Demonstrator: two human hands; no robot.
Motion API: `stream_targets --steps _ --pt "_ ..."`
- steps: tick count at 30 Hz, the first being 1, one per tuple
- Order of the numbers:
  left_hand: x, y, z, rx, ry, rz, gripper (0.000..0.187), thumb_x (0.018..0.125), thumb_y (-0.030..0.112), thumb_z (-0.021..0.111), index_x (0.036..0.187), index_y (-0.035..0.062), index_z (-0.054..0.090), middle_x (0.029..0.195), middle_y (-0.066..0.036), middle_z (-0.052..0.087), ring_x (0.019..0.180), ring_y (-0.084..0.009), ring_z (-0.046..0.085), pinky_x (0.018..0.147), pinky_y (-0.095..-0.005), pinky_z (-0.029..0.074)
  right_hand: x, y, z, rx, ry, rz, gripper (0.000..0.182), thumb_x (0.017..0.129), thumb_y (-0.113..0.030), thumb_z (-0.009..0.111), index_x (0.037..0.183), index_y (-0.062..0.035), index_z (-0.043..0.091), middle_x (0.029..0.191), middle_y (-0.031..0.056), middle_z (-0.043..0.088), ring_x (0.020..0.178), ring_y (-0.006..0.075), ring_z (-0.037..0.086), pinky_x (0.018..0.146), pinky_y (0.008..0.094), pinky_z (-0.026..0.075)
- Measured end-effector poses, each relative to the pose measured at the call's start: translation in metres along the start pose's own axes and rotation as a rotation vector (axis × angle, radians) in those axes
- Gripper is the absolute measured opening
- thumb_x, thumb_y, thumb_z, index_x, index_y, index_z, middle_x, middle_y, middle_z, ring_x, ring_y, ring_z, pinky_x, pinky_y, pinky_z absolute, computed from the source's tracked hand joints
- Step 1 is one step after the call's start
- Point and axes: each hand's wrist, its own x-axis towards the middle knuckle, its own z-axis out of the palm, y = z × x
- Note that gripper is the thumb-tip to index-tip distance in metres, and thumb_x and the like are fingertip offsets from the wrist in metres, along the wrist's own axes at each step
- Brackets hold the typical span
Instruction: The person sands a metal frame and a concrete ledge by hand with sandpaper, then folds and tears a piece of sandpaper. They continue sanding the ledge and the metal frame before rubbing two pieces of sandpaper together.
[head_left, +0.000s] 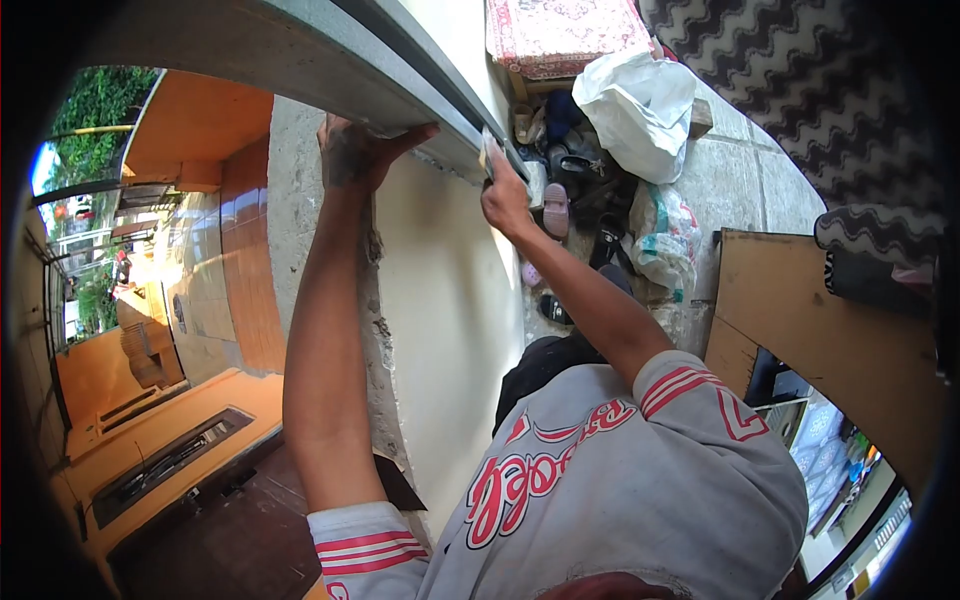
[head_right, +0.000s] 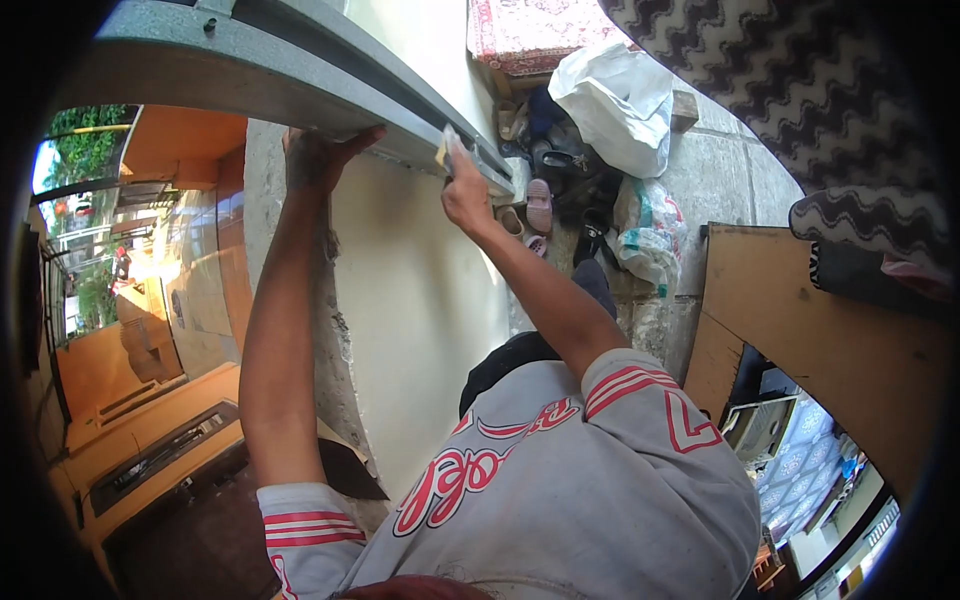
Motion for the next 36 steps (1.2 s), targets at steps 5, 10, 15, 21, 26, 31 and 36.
stream_targets --steps 5,10,15,21,26,31,36 --pt "0.001 0.005 -0.005 -0.008 0.05 0.032 0.093 0.064 0.073 0.079 0.117 -0.0027 0.07 0.124 -0.021 0.065 0.129 -0.0366 0.049 0.114 -0.0488 0.03 -0.019 0.106 -0.063 -0.196 -0.169 0.483 0.052 0.082 -0.011 0.048 0.132 -0.0096 0.061 0.108 0.0302 0.067 0.107 0.0476 0.062 0.095 0.05 0.048" --pt "-0.003 0.013 -0.019 -0.14 0.067 0.043 0.088 0.06 0.069 0.084 0.12 0.0059 0.068 0.127 -0.014 0.063 0.131 -0.0323 0.048 0.114 -0.0476 0.03 -0.047 0.164 -0.175 -0.204 0.041 0.755 0.046 0.082 -0.012 0.045 0.122 -0.0055 0.065 0.107 0.0277 0.069 0.105 0.0451 0.064 0.089 0.047 0.048" --pt "-0.004 0.004 -0.01 -0.099 0.113 0.076 0.082 0.06 0.071 0.083 0.12 0.017 0.071 0.132 -0.009 0.06 0.135 -0.0292 0.045 0.113 -0.0501 0.029 -0.124 0.245 -0.308 -0.538 0.184 1.105 0.044 0.081 -0.015 0.05 0.115 0.0059 0.067 0.119 0.0287 0.066 0.116 0.0455 0.061 0.094 0.0469 0.049" --pt "-0.002 -0.004 0.004 -0.033 0.245 0.128 0.084 0.058 0.082 0.076 0.119 0.0245 0.073 0.138 -0.007 0.058 0.14 -0.0277 0.043 0.114 -0.0536 0.029 -0.235 0.224 -0.401 -0.403 0.272 1.199 0.04 0.08 -0.016 0.052 0.11 0.004 0.068 0.111 0.0277 0.068 0.107 0.0416 0.065 0.085 0.0486 0.051" --pt "-0.008 -0.002 0.004 -0.072 0.349 0.192 0.072 0.064 0.065 0.084 0.115 0.0163 0.073 0.125 -0.006 0.066 0.128 -0.0283 0.054 0.111 -0.0505 0.034 -0.278 0.257 -0.438 -0.964 -0.342 0.93 0.033 0.077 -0.013 0.049 0.099 0.0034 0.068 0.099 0.0244 0.068 0.095 0.0372 0.067 0.076 0.0478 0.05" --pt "-0.004 -0.01 0.01 -0.073 0.288 0.141 0.085 0.057 0.081 0.077 0.12 0.0242 0.071 0.134 -0.006 0.061 0.134 -0.0269 0.05 0.112 -0.0549 0.034 -0.206 0.221 -0.424 -0.732 -0.202 0.979 0.033 0.078 -0.013 0.048 0.098 0.0042 0.067 0.096 0.0227 0.068 0.09 0.0357 0.066 0.073 0.0463 0.05" --pt "-0.009 0.013 -0.018 -0.05 0.277 0.18 0.069 0.062 0.055 0.089 0.109 0.0073 0.072 0.105 -0.012 0.073 0.101 -0.0303 0.069 0.096 -0.0466 0.051 -0.08 0.252 -0.403 -0.55 -0.033 1.027 0.035 0.08 -0.015 0.047 0.103 0.0048 0.065 0.092 0.0212 0.067 0.085 0.0347 0.065 0.071 0.0458 0.049"
